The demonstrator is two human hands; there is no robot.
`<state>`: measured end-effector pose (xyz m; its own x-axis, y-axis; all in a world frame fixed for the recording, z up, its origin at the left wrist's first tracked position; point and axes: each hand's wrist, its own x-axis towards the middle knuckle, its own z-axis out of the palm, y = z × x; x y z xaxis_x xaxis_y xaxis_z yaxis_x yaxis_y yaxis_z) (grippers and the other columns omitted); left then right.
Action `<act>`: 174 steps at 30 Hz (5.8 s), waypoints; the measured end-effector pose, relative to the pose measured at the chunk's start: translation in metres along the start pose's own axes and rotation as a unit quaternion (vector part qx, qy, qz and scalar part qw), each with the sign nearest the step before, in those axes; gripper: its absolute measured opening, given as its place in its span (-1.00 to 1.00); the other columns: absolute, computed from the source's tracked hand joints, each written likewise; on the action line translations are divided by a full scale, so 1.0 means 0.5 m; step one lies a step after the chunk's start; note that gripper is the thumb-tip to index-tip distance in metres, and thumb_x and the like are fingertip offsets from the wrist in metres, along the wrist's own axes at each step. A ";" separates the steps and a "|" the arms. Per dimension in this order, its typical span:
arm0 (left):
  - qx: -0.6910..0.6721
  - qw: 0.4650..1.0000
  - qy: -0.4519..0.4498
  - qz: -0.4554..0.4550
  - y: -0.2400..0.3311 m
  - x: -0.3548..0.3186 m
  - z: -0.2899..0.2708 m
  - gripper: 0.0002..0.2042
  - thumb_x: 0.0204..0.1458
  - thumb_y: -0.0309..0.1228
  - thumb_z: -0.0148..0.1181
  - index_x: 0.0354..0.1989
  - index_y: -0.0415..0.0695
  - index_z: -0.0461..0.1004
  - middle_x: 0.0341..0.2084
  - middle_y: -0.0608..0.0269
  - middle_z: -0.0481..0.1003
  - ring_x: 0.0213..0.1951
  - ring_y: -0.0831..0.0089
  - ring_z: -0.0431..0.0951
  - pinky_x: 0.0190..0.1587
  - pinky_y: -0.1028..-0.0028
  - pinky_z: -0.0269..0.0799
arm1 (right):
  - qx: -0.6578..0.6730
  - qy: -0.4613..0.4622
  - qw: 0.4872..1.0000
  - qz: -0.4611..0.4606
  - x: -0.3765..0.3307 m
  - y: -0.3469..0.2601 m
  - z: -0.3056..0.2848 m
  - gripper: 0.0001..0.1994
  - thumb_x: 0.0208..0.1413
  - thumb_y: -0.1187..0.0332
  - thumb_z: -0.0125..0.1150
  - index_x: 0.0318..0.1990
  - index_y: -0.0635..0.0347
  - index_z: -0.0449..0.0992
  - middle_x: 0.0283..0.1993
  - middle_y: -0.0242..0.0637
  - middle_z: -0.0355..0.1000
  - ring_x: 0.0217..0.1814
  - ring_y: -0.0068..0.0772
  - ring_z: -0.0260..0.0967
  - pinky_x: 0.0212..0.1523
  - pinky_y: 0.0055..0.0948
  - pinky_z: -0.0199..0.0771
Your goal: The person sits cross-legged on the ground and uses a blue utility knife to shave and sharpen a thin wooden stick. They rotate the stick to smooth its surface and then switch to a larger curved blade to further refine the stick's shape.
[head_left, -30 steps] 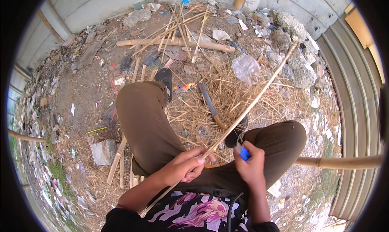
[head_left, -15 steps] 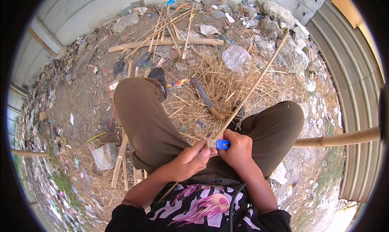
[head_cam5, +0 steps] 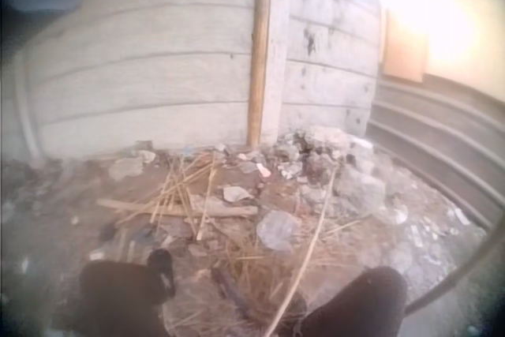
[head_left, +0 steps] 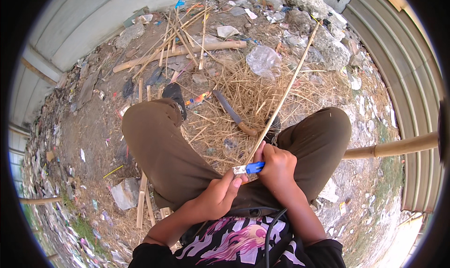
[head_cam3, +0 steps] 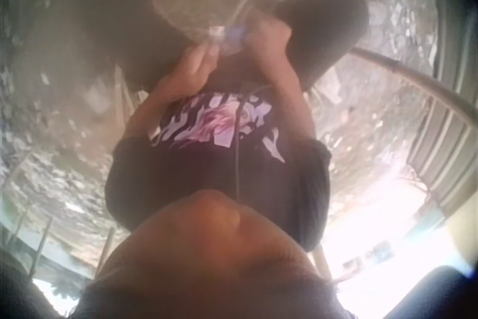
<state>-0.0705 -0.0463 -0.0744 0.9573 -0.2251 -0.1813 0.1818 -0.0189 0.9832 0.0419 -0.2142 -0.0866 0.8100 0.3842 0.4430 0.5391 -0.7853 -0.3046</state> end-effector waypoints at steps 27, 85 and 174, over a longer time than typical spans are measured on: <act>-0.028 1.000 0.002 0.007 0.023 -0.007 -0.019 -0.69 0.40 -0.27 -0.12 0.03 -0.27 0.39 -0.64 0.33 0.31 -0.57 0.66 0.27 -0.44 0.52 0.24 | 0.125 -0.007 0.961 0.245 0.280 0.084 -0.124 -0.67 0.14 0.21 0.16 -0.39 0.38 0.57 -0.59 0.11 0.42 -0.49 0.11 0.49 -0.39 -0.08 0.43; 0.069 0.995 0.023 0.062 0.031 -0.020 -0.016 -0.51 0.39 -0.29 -0.12 0.26 -0.52 0.18 -0.62 -0.05 0.42 -0.58 0.19 0.53 -0.43 0.31 0.41 | -0.208 0.023 0.957 0.199 0.329 0.175 -0.134 -0.84 -0.02 0.19 0.27 -0.41 0.00 0.68 -0.44 -0.15 0.57 -0.36 0.00 0.57 -0.29 -0.15 0.54; 0.102 0.975 0.161 0.117 0.211 0.182 -0.088 -0.63 0.38 -0.33 -0.06 0.21 -0.32 0.26 -0.68 0.17 0.37 -0.63 0.54 0.41 -0.52 0.38 0.31 | 0.093 -0.022 0.982 -0.162 0.352 0.032 -0.066 -0.87 -0.18 0.36 0.31 -0.46 0.07 0.48 -0.56 -0.28 0.46 -0.53 -0.14 0.49 -0.51 -0.20 0.46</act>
<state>0.0456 -0.0261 0.0115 0.9941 0.0710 0.0823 -0.0662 -0.2050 0.9765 0.1854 -0.1754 0.0144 0.5960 0.6234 0.5060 0.7998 -0.5170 -0.3050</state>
